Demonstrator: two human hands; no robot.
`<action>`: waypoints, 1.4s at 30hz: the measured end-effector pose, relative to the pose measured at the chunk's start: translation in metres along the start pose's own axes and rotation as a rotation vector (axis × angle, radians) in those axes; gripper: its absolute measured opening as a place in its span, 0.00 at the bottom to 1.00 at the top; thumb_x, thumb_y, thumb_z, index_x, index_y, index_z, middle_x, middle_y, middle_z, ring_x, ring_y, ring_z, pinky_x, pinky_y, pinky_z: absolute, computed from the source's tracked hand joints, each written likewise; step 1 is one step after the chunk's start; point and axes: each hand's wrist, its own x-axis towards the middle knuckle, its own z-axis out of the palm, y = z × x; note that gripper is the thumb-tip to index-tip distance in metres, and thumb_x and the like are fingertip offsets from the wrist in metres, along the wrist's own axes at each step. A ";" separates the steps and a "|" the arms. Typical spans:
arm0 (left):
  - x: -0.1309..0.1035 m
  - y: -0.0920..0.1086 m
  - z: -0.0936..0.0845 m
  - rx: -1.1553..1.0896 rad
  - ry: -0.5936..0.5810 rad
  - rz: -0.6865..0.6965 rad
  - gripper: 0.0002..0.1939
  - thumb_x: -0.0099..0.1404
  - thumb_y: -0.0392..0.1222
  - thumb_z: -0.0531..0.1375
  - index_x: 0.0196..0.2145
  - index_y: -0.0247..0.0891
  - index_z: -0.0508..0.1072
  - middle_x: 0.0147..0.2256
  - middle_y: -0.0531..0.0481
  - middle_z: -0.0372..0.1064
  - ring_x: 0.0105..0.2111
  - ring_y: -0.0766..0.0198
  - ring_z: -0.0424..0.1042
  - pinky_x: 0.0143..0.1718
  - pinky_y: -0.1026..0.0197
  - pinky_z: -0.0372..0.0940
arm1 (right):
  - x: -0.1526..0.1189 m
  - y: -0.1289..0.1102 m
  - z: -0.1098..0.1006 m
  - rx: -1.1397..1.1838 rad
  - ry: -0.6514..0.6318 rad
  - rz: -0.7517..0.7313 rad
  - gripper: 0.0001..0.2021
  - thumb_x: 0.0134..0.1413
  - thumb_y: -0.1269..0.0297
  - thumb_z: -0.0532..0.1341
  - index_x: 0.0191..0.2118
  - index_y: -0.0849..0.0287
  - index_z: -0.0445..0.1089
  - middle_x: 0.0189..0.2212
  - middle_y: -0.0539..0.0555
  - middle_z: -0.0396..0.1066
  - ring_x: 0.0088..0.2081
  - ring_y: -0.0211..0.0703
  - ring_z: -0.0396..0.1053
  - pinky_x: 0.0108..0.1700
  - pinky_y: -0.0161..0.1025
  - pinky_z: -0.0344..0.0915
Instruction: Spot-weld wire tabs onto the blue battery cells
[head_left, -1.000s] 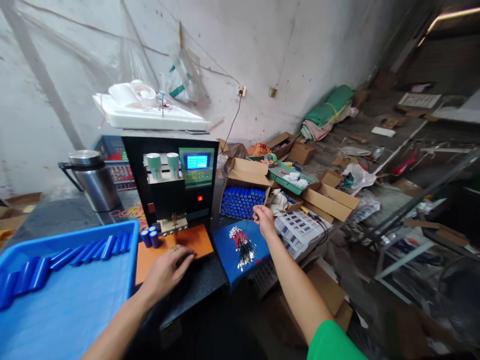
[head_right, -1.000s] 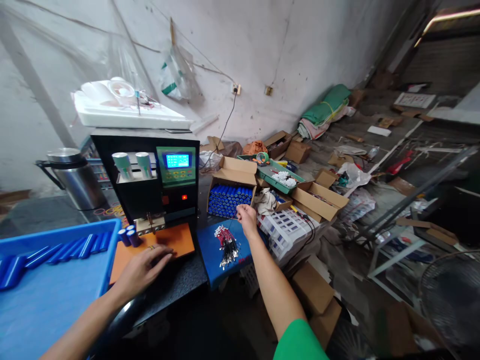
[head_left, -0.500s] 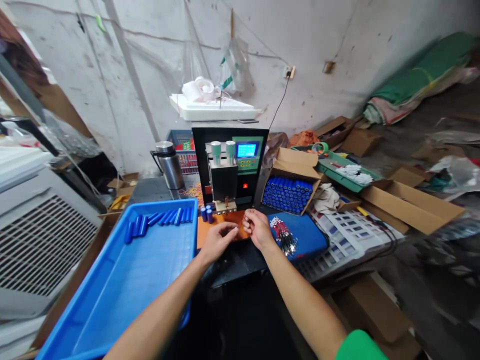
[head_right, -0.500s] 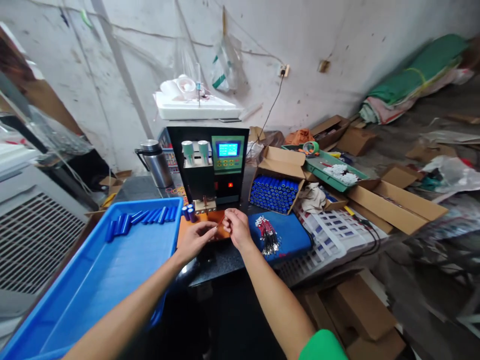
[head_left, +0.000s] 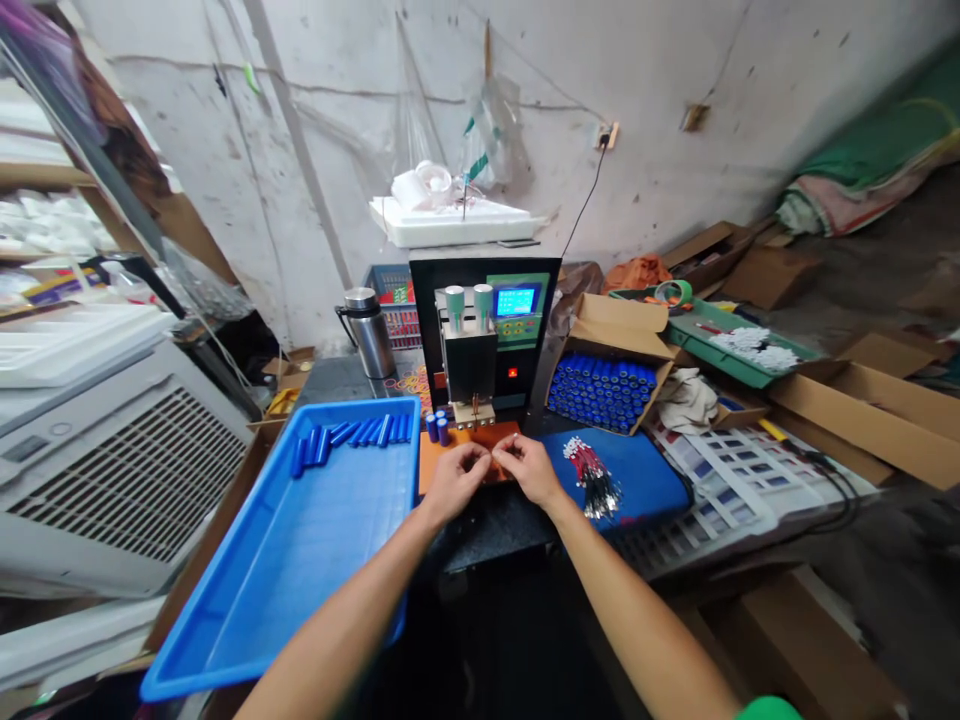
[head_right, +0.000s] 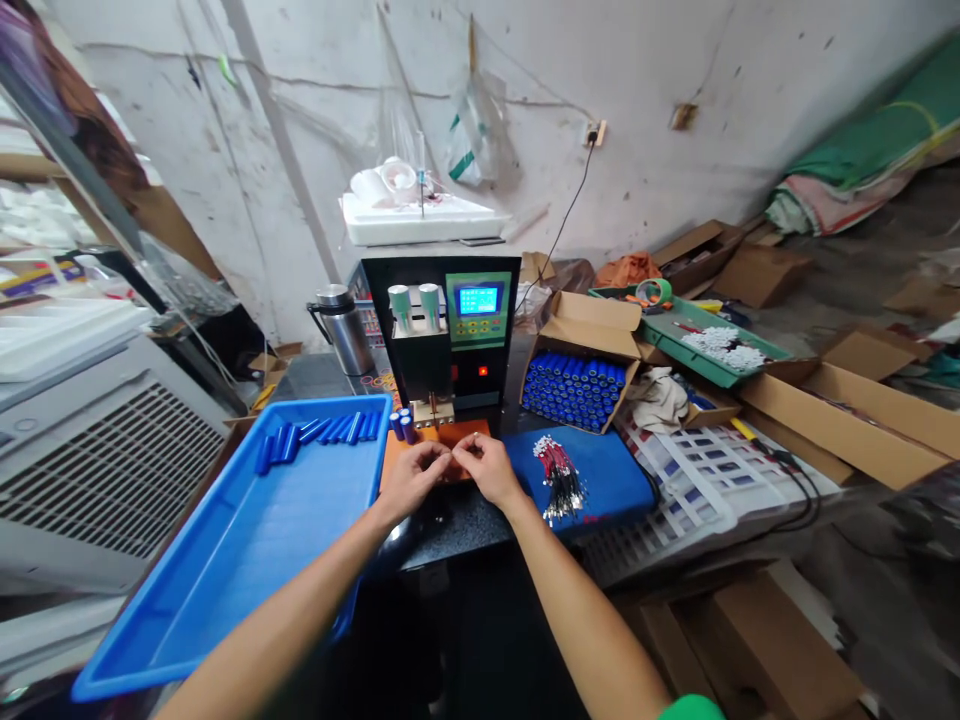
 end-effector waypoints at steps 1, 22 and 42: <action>-0.002 0.003 -0.002 0.063 0.021 0.035 0.13 0.63 0.47 0.56 0.28 0.35 0.70 0.23 0.52 0.68 0.24 0.67 0.64 0.26 0.64 0.58 | 0.000 0.002 0.000 0.022 0.021 0.016 0.08 0.47 0.58 0.64 0.27 0.58 0.71 0.22 0.48 0.66 0.23 0.37 0.62 0.26 0.35 0.59; 0.015 -0.032 -0.046 0.261 0.500 0.087 0.14 0.62 0.37 0.55 0.46 0.38 0.73 0.43 0.46 0.74 0.41 0.58 0.73 0.46 0.54 0.68 | -0.002 0.008 0.002 0.135 0.101 0.084 0.11 0.43 0.56 0.64 0.26 0.59 0.67 0.18 0.45 0.61 0.18 0.34 0.57 0.22 0.33 0.55; 0.002 0.002 -0.014 0.105 0.500 0.119 0.12 0.61 0.47 0.62 0.40 0.36 0.74 0.32 0.49 0.74 0.28 0.66 0.72 0.31 0.64 0.66 | 0.005 0.015 0.002 0.096 0.155 0.022 0.09 0.47 0.57 0.62 0.27 0.58 0.69 0.19 0.48 0.65 0.24 0.41 0.64 0.27 0.35 0.59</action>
